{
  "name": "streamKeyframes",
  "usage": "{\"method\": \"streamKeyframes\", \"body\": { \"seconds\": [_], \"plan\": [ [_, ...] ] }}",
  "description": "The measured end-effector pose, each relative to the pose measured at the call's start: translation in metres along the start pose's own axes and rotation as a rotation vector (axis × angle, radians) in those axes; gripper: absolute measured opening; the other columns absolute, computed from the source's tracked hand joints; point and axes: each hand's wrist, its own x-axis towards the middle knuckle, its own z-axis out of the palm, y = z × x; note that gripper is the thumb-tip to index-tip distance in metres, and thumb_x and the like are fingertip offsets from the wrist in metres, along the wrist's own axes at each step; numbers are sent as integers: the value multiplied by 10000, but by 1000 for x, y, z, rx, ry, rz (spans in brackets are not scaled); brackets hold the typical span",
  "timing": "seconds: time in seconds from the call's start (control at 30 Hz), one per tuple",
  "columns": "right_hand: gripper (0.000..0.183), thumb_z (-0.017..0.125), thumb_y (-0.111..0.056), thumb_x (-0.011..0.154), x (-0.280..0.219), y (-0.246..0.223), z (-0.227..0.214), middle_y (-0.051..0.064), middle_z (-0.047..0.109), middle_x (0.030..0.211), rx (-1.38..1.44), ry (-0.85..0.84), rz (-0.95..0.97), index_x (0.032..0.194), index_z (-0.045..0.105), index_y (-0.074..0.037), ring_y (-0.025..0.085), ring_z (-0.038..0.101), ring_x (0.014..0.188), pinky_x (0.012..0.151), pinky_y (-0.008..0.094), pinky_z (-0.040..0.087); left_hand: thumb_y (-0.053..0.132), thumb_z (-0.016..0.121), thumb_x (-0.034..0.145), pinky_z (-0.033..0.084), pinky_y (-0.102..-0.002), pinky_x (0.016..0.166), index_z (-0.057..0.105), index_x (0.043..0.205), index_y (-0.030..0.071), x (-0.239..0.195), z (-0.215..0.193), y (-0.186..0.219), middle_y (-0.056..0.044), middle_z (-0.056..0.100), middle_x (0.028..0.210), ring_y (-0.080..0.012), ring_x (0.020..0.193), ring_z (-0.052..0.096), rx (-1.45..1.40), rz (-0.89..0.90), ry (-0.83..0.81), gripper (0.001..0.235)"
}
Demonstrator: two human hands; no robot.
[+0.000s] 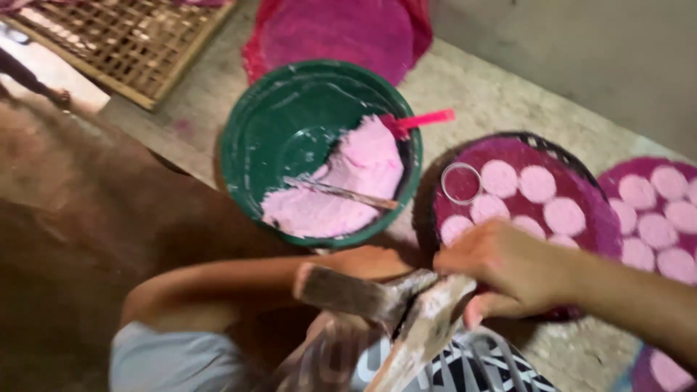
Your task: The person scoops pink dough from a green basin using a metal scoop and a wooden spatula, then presses it into a circular mold on a purple tray to form round portions. The person repeats this process to fill the tray with uniformly shaped dough pieces.
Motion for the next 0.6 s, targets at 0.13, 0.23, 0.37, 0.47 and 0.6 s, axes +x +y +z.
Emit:
{"method": "streamKeyframes", "body": {
  "seconds": [0.13, 0.23, 0.37, 0.47, 0.6],
  "plan": [
    [568, 449, -550, 1116, 13, -5, 34, 113, 653, 825, 546, -181, 7, 983, 632, -29, 305, 695, 765, 671, 416, 538, 281, 520, 1004, 541, -509, 719, 644, 1238, 140, -52, -5, 18, -169, 719, 890, -380, 834, 715, 106, -121, 43, 300],
    [561, 452, -542, 1114, 19, -3, 53, 116, 616, 801, 604, -193, 27, 960, 603, -24, 315, 682, 753, 659, 426, 510, 200, 528, 918, 534, -511, 716, 585, 1434, 141, -94, -13, 28, -192, 725, 900, -402, 844, 702, -54, -162, 165, 523],
    [535, 453, -519, 1093, 29, 1, 44, 104, 600, 780, 651, -104, 55, 945, 609, -30, 291, 690, 734, 650, 411, 507, 229, 632, 875, 563, -453, 733, 667, 1210, 96, -138, -43, 8, -155, 742, 943, -335, 852, 718, -400, -132, 371, 362],
    [374, 644, -461, 914, 42, 3, 16, 50, 585, 661, 112, 67, 82, 788, 627, -110, 248, 640, 602, 554, 380, 493, 204, 719, 862, 606, -393, 779, 650, 1154, 83, -166, -59, -27, -95, 749, 990, -243, 893, 739, -726, -53, 472, 323],
    [154, 771, -253, 782, 70, 21, -32, 23, 630, 747, -1017, 28, -38, 860, 664, -175, 225, 621, 620, 483, 379, 481, 109, 683, 827, 648, -411, 899, 585, 1229, 101, -174, -49, -77, -58, 719, 1163, -217, 1087, 720, -1567, -48, 310, 414]
  ]
}}
